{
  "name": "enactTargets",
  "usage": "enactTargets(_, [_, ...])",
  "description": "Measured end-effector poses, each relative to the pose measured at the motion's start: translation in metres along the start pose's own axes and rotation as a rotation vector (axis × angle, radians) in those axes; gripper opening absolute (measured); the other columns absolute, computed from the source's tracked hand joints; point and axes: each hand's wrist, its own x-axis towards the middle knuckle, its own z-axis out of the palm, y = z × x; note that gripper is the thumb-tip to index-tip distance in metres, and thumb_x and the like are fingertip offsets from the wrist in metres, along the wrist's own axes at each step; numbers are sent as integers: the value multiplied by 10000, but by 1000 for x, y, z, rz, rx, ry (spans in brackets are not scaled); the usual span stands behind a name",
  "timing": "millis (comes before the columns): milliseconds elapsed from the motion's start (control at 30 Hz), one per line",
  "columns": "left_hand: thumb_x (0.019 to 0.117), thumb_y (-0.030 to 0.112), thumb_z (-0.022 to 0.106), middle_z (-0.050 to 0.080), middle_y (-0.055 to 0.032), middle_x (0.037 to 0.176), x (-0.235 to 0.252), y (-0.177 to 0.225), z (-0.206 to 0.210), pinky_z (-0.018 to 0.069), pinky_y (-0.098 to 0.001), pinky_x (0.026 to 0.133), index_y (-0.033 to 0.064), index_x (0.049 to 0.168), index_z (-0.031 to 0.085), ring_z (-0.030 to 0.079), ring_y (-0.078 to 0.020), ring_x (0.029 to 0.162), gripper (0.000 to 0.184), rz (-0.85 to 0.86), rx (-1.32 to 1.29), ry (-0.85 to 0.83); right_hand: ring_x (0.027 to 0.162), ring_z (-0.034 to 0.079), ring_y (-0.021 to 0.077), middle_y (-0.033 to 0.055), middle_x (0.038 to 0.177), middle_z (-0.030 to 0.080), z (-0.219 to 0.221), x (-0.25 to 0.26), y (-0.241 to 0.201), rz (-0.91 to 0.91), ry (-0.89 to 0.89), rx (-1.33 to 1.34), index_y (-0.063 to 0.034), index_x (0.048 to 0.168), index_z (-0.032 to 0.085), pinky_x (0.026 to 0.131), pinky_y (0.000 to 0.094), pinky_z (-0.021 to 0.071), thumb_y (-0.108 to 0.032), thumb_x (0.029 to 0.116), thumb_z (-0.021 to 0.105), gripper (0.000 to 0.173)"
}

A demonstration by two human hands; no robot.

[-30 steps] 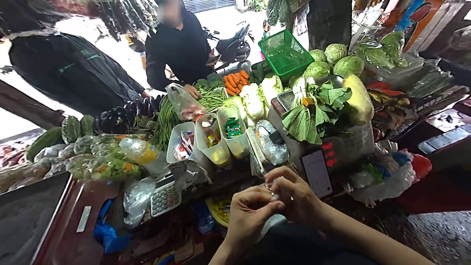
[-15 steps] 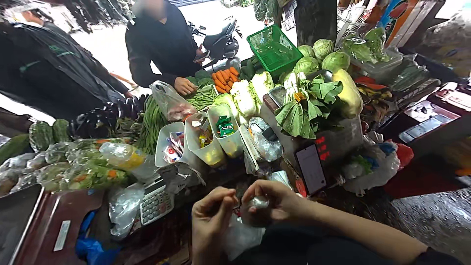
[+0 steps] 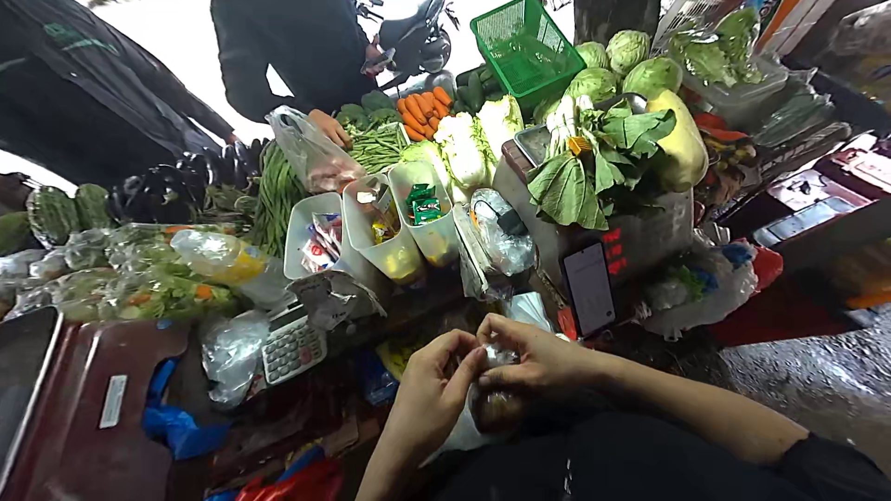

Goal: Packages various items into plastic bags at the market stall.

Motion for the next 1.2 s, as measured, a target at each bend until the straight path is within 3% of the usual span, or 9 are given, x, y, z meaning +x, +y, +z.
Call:
enactTargets(167, [1053,210,547,604,41,857,4,-7,10,494,-159,581,106,1014,639,560,-13,665,144,137,-142,15,1013,675,97,110,1120,695,2,-9,9,42,-132,101,25,1289,537,939,293,552,-114,978,681,369])
enactTargets(333, [1076,160,467,618,41,851,8,-4,17,454,-153,481,105,1053,601,502,-6,550,147,157,-155,120,755,583,2,-11,824,621,0,-14,5,91,-125,105,-22,1006,657,712,211,494,-161,1076,508,216])
enactTargets(533, [1046,71,453,629,46,875,25,3,22,477,-154,538,53,1034,579,545,14,627,127,213,-152,293,712,565,-26,-35,775,607,-9,-17,-2,108,-130,-19,-32,986,669,680,188,483,-211,1087,490,272])
enactTargets(700, [1067,119,491,621,108,885,29,16,2,469,-116,520,155,1083,574,516,54,588,92,306,-217,347,763,593,-28,-12,828,658,-35,-32,-30,-45,-100,-191,-33,1016,696,708,174,497,-188,1073,505,253])
enactTargets(833, [1075,253,528,586,111,890,24,13,-12,435,-129,538,195,1202,528,500,29,629,139,257,-221,286,903,695,64,-36,1001,735,-96,-67,-108,-217,306,-280,-161,1106,738,801,281,618,-291,1056,552,232])
enactTargets(933, [1004,263,649,597,70,885,17,-5,-14,513,-197,682,80,1247,548,575,-30,755,321,194,-146,264,958,655,-64,-101,1025,695,-162,-66,-151,-245,933,-787,-141,1144,687,888,221,576,-369,1080,513,293])
enactTargets(1000, [900,231,768,613,40,906,14,-18,-6,522,-217,722,66,1186,591,590,-53,798,374,177,-136,246,949,641,6,11,1021,689,-214,-48,-164,-154,1142,-986,-89,1164,700,902,277,531,-318,1092,438,355])
enactTargets(1067, [796,163,793,617,33,966,8,-27,1,530,-197,720,87,1160,583,604,-48,841,427,124,-113,211,1039,665,241,203,1117,687,-256,-29,-164,42,1224,-1030,-8,1241,664,965,453,505,-264,1087,410,393])
enactTargets(1200, [721,34,627,630,11,1029,-4,-38,5,541,-195,683,81,1123,569,625,-55,858,409,44,-107,203,1199,593,532,369,1222,624,-285,-6,-136,391,1088,-1065,118,1203,617,1006,708,423,-156,1073,416,364])
